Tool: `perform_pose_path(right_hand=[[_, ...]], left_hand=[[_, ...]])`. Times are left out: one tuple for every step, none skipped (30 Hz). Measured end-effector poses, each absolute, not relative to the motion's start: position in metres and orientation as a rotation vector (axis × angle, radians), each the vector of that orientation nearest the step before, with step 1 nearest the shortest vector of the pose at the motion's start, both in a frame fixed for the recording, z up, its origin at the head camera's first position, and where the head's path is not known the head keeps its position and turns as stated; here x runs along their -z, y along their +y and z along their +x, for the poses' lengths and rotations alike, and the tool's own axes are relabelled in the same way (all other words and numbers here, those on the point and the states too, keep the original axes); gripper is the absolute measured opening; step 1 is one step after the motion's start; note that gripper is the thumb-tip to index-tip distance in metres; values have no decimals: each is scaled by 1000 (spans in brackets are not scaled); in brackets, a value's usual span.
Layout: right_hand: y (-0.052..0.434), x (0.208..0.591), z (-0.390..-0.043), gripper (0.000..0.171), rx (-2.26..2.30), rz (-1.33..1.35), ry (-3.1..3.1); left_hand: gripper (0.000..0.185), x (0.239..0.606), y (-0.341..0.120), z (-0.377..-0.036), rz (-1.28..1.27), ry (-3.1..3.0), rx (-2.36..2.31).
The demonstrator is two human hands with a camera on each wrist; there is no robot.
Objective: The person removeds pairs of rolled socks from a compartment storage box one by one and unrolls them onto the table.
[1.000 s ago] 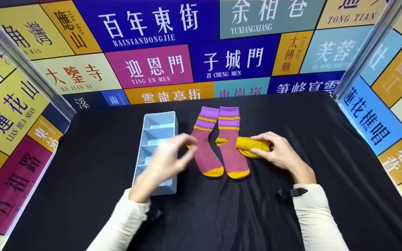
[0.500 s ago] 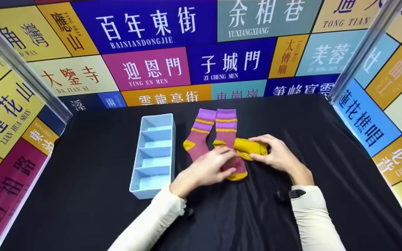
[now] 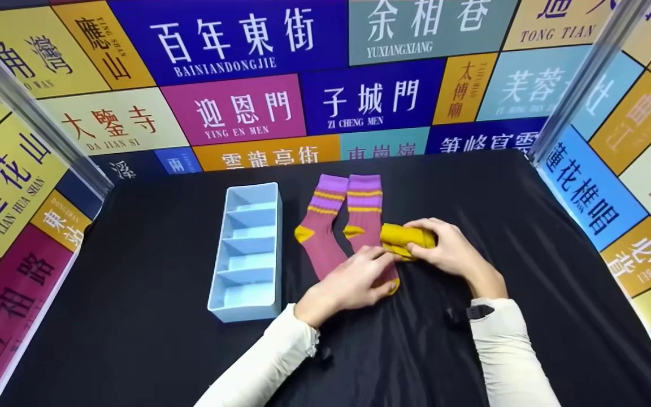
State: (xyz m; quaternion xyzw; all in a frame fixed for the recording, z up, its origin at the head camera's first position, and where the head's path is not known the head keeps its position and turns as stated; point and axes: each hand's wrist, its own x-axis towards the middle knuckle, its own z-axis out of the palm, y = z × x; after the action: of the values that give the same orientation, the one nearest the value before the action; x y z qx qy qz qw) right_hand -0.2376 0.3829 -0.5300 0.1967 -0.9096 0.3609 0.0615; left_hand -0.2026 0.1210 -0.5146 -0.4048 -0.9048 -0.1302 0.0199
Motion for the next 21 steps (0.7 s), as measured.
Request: perform_pose_path(right_hand=[[383,530,-238,40,-1098,595,-2750],[383,530,-238,40,-1106,595,-2750],[383,530,-238,39,-1112,595,-2750],[383,530,-238,39,-1118,593,-2751],[383,530,-237,38,-1121,589,-2754],[383,529,-237,38,-1122,585,-2758],[383,529,-237,37,-1127,579,-2761],[383,529,-237,36,-1127,572,-2766],[384,529,-237,35,-1126,563,-2772],[384,528,-237,34,-1126,554,-2778],[384,528,-236,33,-1127,545,-2784],[384,527,-236,32,-1127,535,-2789],[384,527,-236,32,-1127,527,-2795],[385,526,-236,32,-1124,521,-2800],[385,526,-236,31,-1123,516,-2803],[385,526,-235,32,-1125,516,-2804],[385,526,-235,32,-1125,515,-2803],[385,526,-235,31,-1125,514,-2801],[385,525,-235,31,-1122,517,-2794],[385,526,-235,31,-1120,525,-2785],[385,526,-235,30,-1116,536,-2771]], left_hand=[[46,515,121,-202,-1253,-2800,398],[46,516,122,-202,-1253,-2792,392],[46,517,122,-201,-1254,-2785,383],[47,518,123,-201,-1255,-2779,374],[47,518,123,-201,-1255,-2776,370],[47,518,123,-200,-1255,-2771,365],[46,519,123,-200,-1256,-2766,357],[46,519,123,-200,-1255,-2761,350],[45,520,124,-200,-1254,-2758,346],[46,520,124,-199,-1252,-2755,343],[47,520,124,-199,-1251,-2751,339],[49,521,124,-199,-1251,-2748,336],[52,521,125,-198,-1250,-2748,333],[55,521,125,-198,-1249,-2748,327],[58,521,125,-198,-1247,-2749,319],[59,522,126,-197,-1247,-2751,309],[60,522,126,-196,-1246,-2753,297],[61,522,127,-196,-1245,-2755,287],[59,523,127,-195,-1244,-2756,275],[57,523,128,-194,-1246,-2753,259],[55,523,129,-193,-1249,-2750,244]])
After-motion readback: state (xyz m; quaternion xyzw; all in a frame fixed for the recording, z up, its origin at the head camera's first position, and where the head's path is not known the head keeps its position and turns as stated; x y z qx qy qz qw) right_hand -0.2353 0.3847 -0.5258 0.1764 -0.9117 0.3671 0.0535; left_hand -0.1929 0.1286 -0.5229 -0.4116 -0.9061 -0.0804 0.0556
